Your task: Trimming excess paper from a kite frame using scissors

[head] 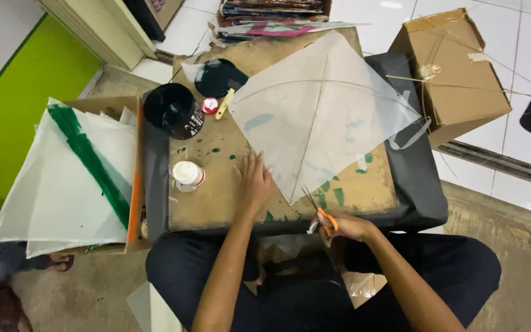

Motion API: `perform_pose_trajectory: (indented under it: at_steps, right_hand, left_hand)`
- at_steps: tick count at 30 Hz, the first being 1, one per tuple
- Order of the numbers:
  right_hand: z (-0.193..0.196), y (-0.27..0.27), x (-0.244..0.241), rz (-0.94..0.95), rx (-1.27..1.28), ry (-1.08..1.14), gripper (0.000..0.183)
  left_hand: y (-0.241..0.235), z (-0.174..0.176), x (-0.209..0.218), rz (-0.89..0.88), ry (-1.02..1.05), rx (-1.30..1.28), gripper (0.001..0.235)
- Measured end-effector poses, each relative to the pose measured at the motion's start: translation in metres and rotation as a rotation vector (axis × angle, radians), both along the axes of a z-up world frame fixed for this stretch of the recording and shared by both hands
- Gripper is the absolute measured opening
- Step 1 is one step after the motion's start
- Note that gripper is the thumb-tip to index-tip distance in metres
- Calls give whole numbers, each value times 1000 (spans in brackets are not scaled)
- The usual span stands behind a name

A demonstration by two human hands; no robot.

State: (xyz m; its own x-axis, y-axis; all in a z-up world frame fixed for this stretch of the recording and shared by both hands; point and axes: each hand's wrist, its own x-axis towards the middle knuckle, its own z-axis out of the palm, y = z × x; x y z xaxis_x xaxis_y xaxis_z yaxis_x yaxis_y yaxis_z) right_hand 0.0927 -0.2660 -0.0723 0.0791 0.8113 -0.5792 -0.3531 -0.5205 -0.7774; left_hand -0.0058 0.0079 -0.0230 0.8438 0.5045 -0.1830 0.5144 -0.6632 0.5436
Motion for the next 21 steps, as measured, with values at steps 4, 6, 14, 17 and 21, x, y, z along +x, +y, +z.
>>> perform_pose_trajectory:
  at_steps: [4, 6, 14, 17, 21]
  right_hand:
    - [3, 12, 0, 46, -2, -28, 85]
    - [16, 18, -4, 18, -11, -13, 86]
    - [18, 32, -14, 20, -93, 50, 68]
    - [19, 38, -11, 72, -166, 48, 66]
    - [22, 43, -9, 119, -217, 73, 69]
  left_hand:
    - [5, -11, -7, -16, 116, 79, 61]
    - [1, -5, -11, -51, 143, 95, 65]
    - [8, -7, -20, 0, 113, 75, 60]
    - [12, -12, -24, 27, 62, 26, 56]
    - [13, -28, -23, 58, -35, 24, 46]
